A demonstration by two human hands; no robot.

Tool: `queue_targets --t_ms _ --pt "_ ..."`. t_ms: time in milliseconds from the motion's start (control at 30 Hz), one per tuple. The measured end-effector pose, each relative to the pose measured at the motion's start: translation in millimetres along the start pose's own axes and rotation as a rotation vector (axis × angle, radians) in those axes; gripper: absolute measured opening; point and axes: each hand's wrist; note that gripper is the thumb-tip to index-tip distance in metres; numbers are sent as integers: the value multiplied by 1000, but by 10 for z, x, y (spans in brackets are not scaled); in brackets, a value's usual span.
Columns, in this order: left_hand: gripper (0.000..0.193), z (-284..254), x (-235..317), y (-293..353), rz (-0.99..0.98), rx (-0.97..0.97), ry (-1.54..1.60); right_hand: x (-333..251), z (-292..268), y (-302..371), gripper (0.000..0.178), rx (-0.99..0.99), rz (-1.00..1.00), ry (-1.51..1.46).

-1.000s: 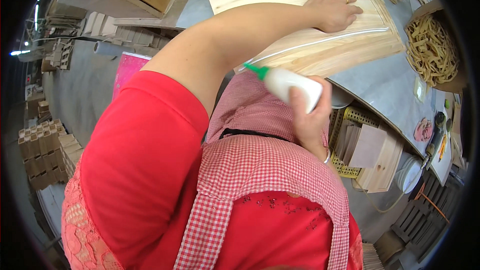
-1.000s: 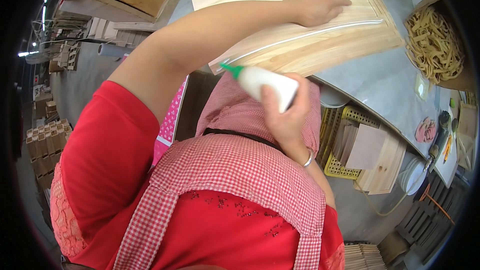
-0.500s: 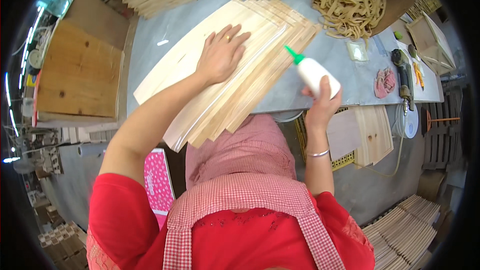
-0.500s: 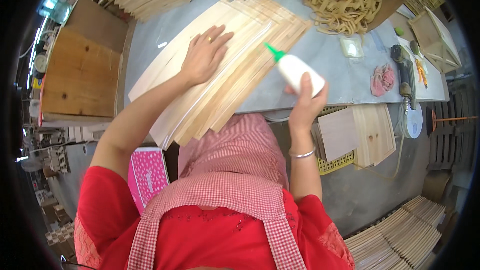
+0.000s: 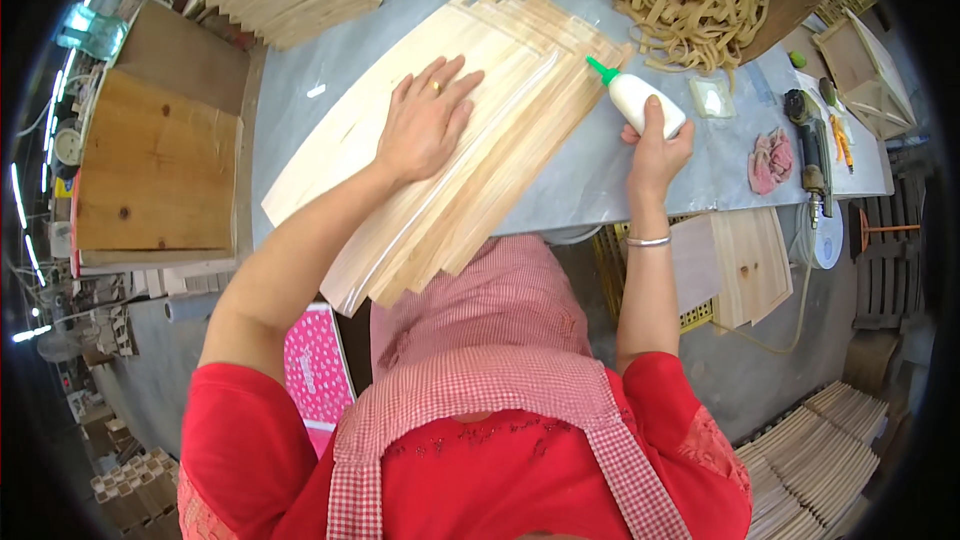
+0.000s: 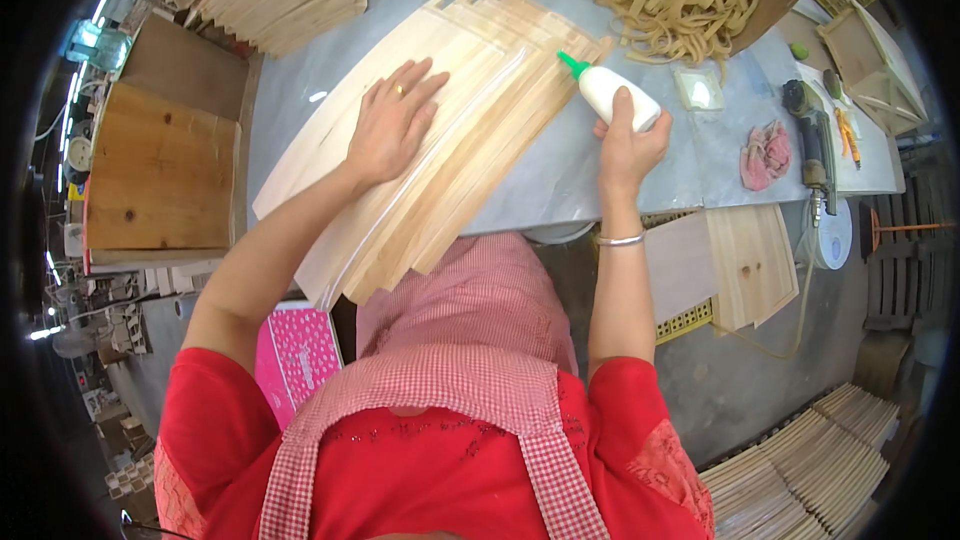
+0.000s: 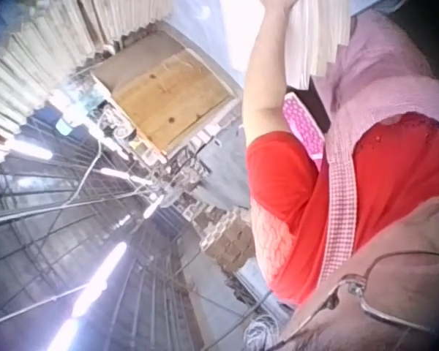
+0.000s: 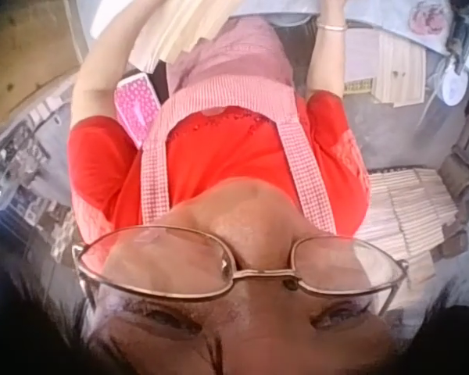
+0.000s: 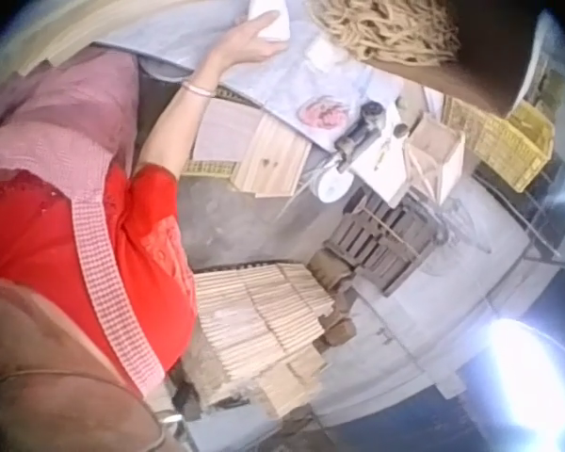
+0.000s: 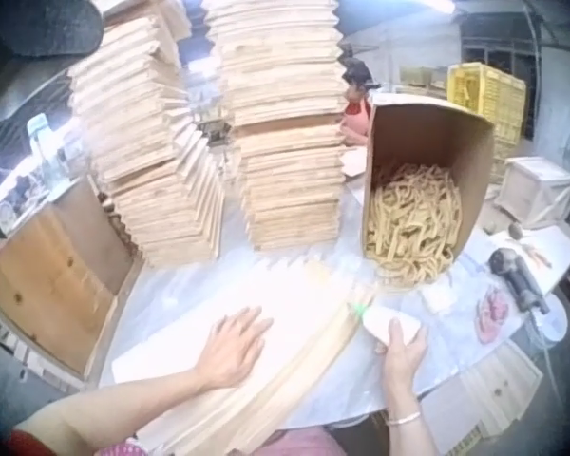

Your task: Assembling and gluing wooden boards to form a box, then securing it with rubber bands.

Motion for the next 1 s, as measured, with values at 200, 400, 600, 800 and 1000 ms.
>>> queue_targets --t_ms 200,400,600,800,1000 --pt "42 81 -86 17 93 107 -39 -114 -269 563 43 -193 30 41" --pt "42 191 -180 -4 110 168 -37 -243 -601 1426 42 -382 73 86" --pt "44 -148 66 46 -30 -6 74 -314 -870 2025 39 -620 -223 190" --pt "42 -121 9 83 -3 46 82 -310 -920 2292 39 -855 -56 139" --pt "43 -161 36 7 -7 20 56 -197 -859 2280 39 -914 -134 137"
Point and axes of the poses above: each hand's wrist, its own y-axis away from the middle knuckle, its own z-axis out of the palm, x = y × z, and after that the axes turned 12 degrees about x, right-handed
